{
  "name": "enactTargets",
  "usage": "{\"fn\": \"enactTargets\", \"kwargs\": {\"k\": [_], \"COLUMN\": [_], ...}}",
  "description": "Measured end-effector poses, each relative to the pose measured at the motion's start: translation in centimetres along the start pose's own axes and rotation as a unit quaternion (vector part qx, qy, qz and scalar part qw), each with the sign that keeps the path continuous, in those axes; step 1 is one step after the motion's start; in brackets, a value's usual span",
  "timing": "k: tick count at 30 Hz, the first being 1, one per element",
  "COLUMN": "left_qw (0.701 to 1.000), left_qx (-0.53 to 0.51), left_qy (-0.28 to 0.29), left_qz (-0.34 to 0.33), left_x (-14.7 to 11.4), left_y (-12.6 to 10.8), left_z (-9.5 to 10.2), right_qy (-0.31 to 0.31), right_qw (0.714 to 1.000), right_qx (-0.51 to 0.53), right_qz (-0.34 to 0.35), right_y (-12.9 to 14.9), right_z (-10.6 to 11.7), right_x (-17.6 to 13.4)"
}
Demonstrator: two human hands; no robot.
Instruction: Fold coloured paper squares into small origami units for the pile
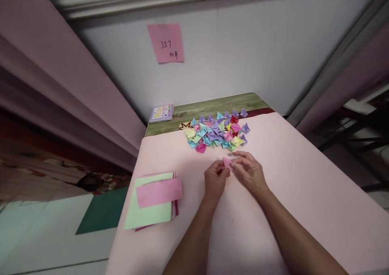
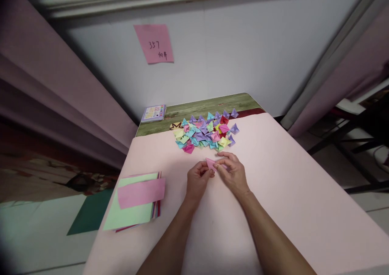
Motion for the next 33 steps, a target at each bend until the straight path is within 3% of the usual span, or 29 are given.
{"fn": "enactTargets", "kwargs": {"k": [3,6,12,16,20,26,33], "left_qw": [0.996,0.984,0.971,0.994,0.986,0.964,0.936], "left_qx": [0.074,0.141,0.193,0.063,-0.092,-0.209,-0.237], "left_qy": [-0.014,-0.022,-0.019,0.043,0.137,0.136,0.191], "left_qz": [-0.051,-0.106,-0.136,-0.082,-0.003,0.088,0.179], "left_x": [-0.2,-0.6,-1.0,-0.8,-0.6,-0.5,-1.1], "left_y": [-0.5,-1.1,-1.8,-1.9,-2.0,-1.5,-0.8], "left_z": [0.2,0.2,-0.1,-0.5,-1.3,-1.0,-1.6], "right_qy": [-0.039,-0.023,0.044,0.108,0.181,0.195,0.235], "right_qw": [0.995,0.994,0.989,0.964,0.908,0.858,0.814], "right_qx": [-0.082,-0.106,0.072,0.190,0.324,0.407,0.454], "right_qz": [0.031,-0.008,-0.124,-0.149,-0.197,-0.245,-0.276], "right_y": [0.6,0.4,-1.2,-0.9,-0.8,-1.5,-0.8], "right_z": [0.5,0.3,-0.9,-1.3,-2.1,-2.4,-3.3], "right_x": [-0.1,-0.6,-1.0,-0.6,-0.8,-1.3,-1.8]}}
Point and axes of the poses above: each hand's wrist, its own x-axis towards the middle knuckle, its own z-axis out of the back of the hand, y = z × x, the point moved 6 cm from there along x, towards the middle knuckle, and after that the axes turned 1 degree about -y, right-handed, at the moved point
